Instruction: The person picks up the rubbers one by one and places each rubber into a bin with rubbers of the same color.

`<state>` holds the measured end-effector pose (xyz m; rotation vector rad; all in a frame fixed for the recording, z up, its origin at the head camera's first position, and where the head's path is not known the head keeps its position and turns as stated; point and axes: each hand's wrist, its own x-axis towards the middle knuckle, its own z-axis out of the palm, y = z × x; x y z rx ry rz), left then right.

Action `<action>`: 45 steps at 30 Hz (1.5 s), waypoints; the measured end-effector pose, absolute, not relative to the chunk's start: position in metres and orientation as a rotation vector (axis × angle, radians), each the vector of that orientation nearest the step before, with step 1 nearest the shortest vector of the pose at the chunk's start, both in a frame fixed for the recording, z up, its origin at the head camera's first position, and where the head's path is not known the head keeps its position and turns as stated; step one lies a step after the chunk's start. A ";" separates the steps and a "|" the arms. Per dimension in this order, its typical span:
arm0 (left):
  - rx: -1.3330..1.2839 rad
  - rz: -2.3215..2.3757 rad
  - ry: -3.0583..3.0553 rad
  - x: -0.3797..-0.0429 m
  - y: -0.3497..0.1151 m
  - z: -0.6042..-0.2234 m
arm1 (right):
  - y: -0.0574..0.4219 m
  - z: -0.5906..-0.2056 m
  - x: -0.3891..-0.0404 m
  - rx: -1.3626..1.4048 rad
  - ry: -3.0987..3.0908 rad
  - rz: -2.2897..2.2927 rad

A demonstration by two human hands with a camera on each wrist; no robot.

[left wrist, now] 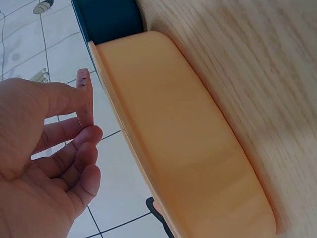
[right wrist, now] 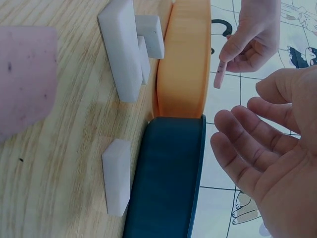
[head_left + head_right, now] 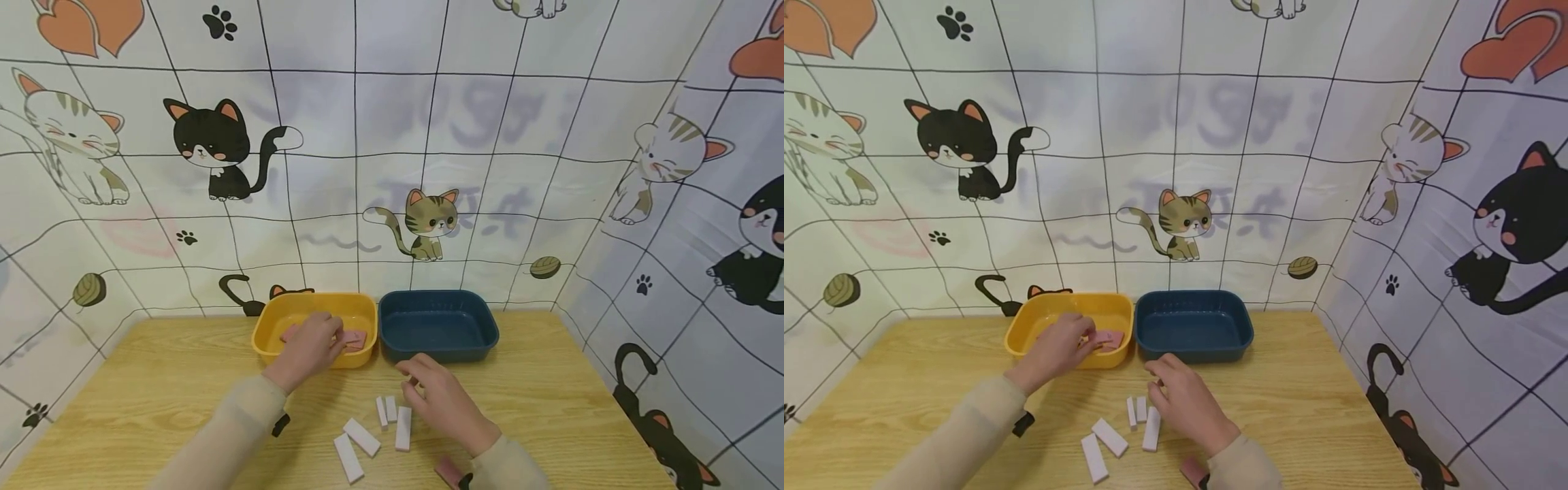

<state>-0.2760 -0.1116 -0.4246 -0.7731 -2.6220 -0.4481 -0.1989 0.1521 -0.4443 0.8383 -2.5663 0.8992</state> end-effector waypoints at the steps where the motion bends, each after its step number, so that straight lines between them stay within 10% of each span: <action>1: -0.769 -0.443 -2.629 -0.278 -0.112 -0.424 | 0.152 -0.444 -0.199 0.841 -2.565 0.896; 45: -0.583 -0.367 -3.115 -0.344 -0.101 -0.436 | 0.148 -0.446 -0.204 0.903 -2.595 0.890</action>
